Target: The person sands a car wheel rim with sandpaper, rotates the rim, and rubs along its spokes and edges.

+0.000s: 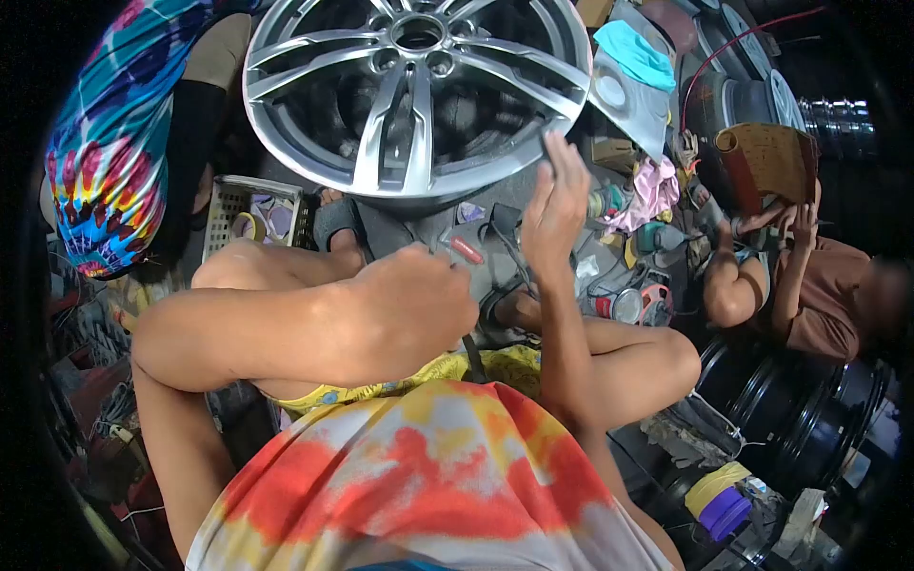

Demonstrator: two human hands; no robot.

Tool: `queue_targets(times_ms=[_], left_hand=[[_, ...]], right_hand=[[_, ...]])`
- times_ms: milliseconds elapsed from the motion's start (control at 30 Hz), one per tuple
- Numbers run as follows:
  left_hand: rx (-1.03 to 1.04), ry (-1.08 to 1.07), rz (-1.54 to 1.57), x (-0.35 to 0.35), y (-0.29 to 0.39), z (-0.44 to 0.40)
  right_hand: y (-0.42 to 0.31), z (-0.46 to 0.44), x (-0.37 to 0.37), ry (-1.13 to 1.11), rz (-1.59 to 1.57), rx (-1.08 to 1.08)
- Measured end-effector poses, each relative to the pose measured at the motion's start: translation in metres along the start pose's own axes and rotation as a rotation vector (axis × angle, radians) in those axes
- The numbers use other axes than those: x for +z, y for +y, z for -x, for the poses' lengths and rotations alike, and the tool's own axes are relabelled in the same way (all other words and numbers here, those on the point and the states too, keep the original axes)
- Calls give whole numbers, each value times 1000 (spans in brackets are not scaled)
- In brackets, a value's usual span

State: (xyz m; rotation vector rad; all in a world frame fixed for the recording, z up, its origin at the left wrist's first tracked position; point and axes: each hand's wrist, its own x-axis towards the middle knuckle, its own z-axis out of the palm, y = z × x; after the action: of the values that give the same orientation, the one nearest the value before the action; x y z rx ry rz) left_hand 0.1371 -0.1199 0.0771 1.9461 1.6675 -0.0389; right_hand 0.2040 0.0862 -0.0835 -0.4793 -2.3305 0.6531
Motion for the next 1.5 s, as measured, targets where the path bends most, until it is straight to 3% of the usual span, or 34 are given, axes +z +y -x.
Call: queue_targets(times_ms=[233, 333, 433, 533, 767, 867, 967, 1033, 1133, 1200, 1300, 1333, 1400, 1500], left_hand=[[42, 71, 109, 7, 1, 1], [-21, -11, 16, 4, 6, 0], [4, 86, -27, 3, 5, 2], [8, -7, 105, 0, 2, 0], [-20, 7, 18, 1, 2, 3], [-9, -6, 18, 0, 0, 6], [10, 73, 10, 8, 5, 7], [10, 116, 16, 2, 3, 3], [-10, -52, 59, -2, 3, 0], [16, 1, 5, -3, 3, 1], [77, 101, 80, 7, -2, 5], [81, 105, 62, 4, -4, 4], [24, -45, 165, 0, -7, 0], [-47, -55, 62, -5, -3, -5]], right_hand=[[-7, 10, -6, -39, 19, -26], [-3, -4, -2, -26, 20, 5], [-14, 15, -4, -40, -2, -5], [-3, 2, -7, -34, 59, -38], [-23, 31, 1, -40, 52, -70], [-16, 26, -6, -101, 109, -249], [-8, -7, -9, -63, 187, -53], [-11, 12, -1, -57, 160, -168], [-45, 39, -3, -154, -19, -117], [-26, 27, -3, -112, 71, -178], [-17, 1, -10, -96, 166, -6], [-15, 10, -5, -74, 132, -69], [-39, 38, -4, -119, 28, -115], [-29, 26, -4, -86, 59, -97]])
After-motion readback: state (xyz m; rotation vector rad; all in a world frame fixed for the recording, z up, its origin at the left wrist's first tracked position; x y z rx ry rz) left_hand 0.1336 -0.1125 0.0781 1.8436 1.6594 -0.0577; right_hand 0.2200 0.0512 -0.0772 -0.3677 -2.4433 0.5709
